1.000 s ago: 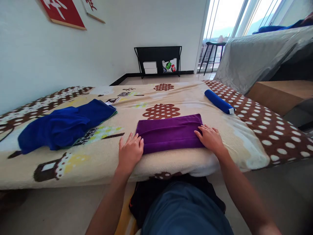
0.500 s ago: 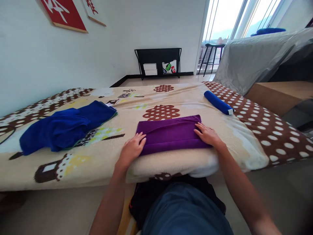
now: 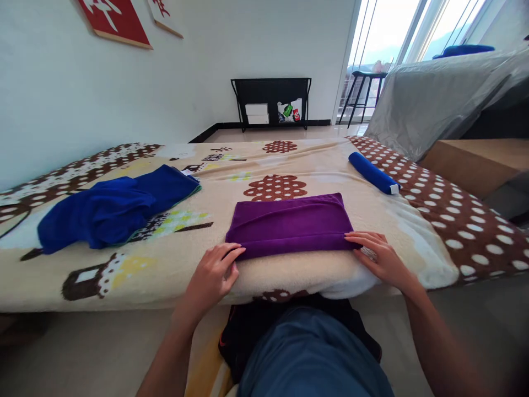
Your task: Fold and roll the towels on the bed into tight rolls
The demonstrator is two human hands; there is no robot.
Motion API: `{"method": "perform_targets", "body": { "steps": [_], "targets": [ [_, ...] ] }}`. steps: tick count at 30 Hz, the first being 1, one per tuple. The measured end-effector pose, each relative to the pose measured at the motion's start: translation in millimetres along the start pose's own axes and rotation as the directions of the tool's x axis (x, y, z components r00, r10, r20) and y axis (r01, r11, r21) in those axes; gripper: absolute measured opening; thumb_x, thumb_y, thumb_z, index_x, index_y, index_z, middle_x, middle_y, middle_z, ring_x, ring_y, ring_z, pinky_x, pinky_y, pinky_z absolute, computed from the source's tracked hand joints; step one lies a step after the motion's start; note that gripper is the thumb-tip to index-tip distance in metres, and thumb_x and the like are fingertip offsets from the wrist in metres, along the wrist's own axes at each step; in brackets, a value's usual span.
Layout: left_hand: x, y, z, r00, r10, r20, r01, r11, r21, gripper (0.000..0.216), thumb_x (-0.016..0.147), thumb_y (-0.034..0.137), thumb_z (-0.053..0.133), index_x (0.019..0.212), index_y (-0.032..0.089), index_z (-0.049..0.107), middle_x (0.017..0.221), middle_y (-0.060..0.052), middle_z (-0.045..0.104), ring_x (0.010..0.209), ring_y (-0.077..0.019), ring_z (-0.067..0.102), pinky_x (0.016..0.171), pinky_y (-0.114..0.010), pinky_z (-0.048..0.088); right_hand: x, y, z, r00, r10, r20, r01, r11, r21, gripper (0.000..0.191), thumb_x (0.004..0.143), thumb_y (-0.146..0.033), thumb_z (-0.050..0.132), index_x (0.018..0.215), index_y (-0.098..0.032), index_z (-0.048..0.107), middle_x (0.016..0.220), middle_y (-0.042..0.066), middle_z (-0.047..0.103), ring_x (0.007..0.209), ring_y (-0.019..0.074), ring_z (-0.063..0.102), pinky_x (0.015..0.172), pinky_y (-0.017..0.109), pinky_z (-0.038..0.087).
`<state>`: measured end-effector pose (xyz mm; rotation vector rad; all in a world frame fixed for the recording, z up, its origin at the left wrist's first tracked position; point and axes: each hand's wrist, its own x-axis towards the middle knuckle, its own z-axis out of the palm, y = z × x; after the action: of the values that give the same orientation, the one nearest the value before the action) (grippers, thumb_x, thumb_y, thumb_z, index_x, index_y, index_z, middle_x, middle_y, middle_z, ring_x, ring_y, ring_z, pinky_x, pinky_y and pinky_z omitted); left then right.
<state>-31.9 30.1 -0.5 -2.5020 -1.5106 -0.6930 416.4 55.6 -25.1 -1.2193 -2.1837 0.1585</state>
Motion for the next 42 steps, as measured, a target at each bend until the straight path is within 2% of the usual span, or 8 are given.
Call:
{"method": "perform_targets", "body": {
  "steps": [9,14,19,24,27,30,36,42],
  "targets": [
    [29,-7,32,0.990,-0.131,-0.049,0.133,0.990,0.046,0.035,0.079,0.007,0.046,0.108,0.020,0.062,0.106,-0.009,0.070,0.105,-0.0276,0.062,0.094,-0.041,0.044,27,6,32,0.982,0.116,-0.148,-0.132,0.986,-0.104,0.028,0.082,-0.023,0.053,0.104,-0.024,0.070,0.100,0.003,0.073,0.097,0.0223,0.065,0.097,0.041,0.040],
    [34,-2,15,0.988,-0.151,-0.027,0.152,0.987,0.053,0.031,0.076,0.007,0.044,0.099,0.020,0.061,0.096,-0.008,0.069,0.094,-0.0268,0.062,0.088,-0.041,0.045,30,-2,21,0.979,0.134,-0.154,-0.144,0.988,-0.052,0.034,0.079,-0.022,0.049,0.109,-0.022,0.067,0.104,0.004,0.072,0.099,0.0230,0.064,0.099,0.040,0.039],
    [23,2,2,0.977,-0.185,0.103,0.181,0.982,0.050,0.026,0.081,0.009,0.041,0.092,0.023,0.060,0.090,-0.004,0.070,0.087,-0.0241,0.062,0.084,-0.039,0.046,22,-11,10,0.988,0.152,-0.021,-0.153,0.984,-0.089,0.031,0.086,-0.022,0.043,0.101,-0.023,0.070,0.098,0.006,0.073,0.097,0.0243,0.063,0.095,0.042,0.040],
    [39,39,23,0.993,-0.113,-0.030,0.116,0.972,0.203,0.034,0.087,0.008,0.044,0.110,0.018,0.066,0.114,-0.013,0.068,0.109,-0.0297,0.060,0.099,-0.047,0.040,44,-52,32,0.981,0.126,-0.145,-0.162,0.949,-0.270,0.038,0.087,-0.016,0.045,0.115,-0.020,0.070,0.123,0.010,0.068,0.116,0.0276,0.058,0.104,0.046,0.036],
    [60,74,43,0.999,0.034,0.042,-0.037,0.998,0.055,0.038,0.093,0.012,0.042,0.127,0.014,0.061,0.125,-0.013,0.067,0.117,-0.0254,0.060,0.103,-0.041,0.042,65,-88,56,0.999,-0.021,0.048,0.028,0.986,-0.165,0.040,0.094,-0.020,0.042,0.128,-0.021,0.064,0.132,0.006,0.066,0.121,0.0215,0.059,0.107,0.038,0.039],
    [76,88,56,0.994,0.028,0.109,-0.027,1.000,-0.006,0.039,0.103,0.028,0.035,0.130,0.015,0.060,0.131,-0.013,0.066,0.122,-0.0251,0.060,0.103,-0.042,0.044,79,-101,72,0.990,-0.030,0.141,0.050,0.989,-0.142,0.042,0.103,-0.032,0.035,0.135,-0.021,0.060,0.138,0.005,0.063,0.126,0.0193,0.058,0.109,0.037,0.039],
    [53,34,39,0.984,-0.153,0.094,0.157,0.987,-0.035,0.046,0.104,0.043,0.034,0.130,0.019,0.064,0.141,-0.009,0.061,0.133,-0.0245,0.055,0.108,-0.043,0.043,75,-36,52,0.974,0.218,0.068,-0.197,0.954,-0.226,0.050,0.104,-0.047,0.033,0.133,-0.018,0.062,0.142,0.010,0.058,0.137,0.0274,0.049,0.112,0.049,0.036],
    [25,-30,17,0.945,-0.321,0.070,0.328,0.914,-0.238,0.044,0.100,0.046,0.039,0.117,0.022,0.072,0.127,-0.005,0.071,0.124,-0.0231,0.062,0.111,-0.039,0.043,74,21,21,0.949,0.273,0.157,-0.264,0.962,-0.077,0.044,0.101,-0.045,0.038,0.125,-0.022,0.068,0.132,0.006,0.066,0.121,0.0243,0.062,0.105,0.039,0.045]
  ]
}}
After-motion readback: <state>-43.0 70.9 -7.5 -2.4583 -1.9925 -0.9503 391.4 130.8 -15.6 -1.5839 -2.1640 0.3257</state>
